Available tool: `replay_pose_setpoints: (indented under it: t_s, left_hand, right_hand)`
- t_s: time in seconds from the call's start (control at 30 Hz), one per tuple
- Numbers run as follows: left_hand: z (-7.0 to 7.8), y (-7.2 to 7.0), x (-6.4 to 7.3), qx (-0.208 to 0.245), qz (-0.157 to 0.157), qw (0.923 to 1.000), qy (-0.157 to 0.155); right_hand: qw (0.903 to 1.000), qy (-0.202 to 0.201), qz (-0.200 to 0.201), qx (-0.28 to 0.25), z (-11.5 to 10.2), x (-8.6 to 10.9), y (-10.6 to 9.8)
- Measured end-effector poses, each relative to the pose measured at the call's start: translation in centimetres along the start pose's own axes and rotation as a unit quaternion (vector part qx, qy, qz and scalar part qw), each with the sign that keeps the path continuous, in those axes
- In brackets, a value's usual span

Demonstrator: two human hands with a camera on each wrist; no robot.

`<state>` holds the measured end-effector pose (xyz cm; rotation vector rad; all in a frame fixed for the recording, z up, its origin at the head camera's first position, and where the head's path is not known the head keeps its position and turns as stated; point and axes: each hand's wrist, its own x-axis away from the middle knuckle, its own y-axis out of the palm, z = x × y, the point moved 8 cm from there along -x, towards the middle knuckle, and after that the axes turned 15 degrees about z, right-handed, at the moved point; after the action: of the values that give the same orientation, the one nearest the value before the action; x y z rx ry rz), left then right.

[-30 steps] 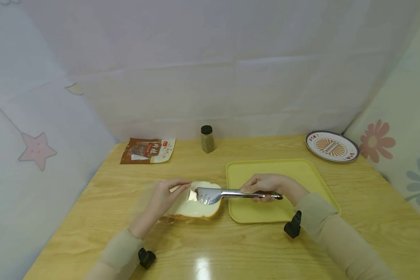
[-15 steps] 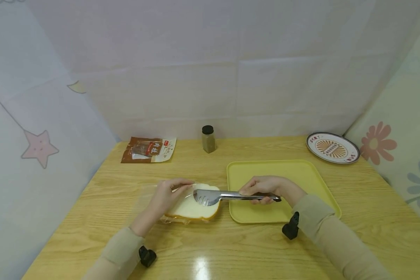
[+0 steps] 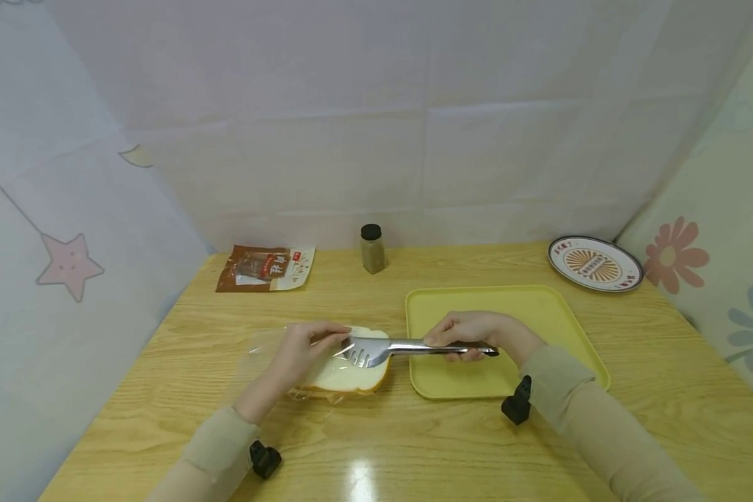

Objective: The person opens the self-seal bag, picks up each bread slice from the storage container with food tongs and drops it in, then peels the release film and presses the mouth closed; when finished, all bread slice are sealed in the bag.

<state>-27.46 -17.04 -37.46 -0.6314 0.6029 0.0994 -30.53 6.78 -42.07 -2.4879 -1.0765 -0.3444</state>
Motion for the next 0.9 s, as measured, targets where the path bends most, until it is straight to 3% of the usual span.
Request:
replay_pose_setpoints:
  t_s: [0.23,0.9]
  left_hand:
    - [0.8,0.3,-0.2,0.029,0.009,0.9992,0.028]
    - [-0.1,-0.3,0.0,0.06,0.027,0.9977,-0.015]
  right_hand:
    - [0.9999,-0.001,0.001,0.017,-0.6,-0.5,0.3]
    - [0.9998,0.01,0.008,0.015,-1.1,-1.2,0.8]
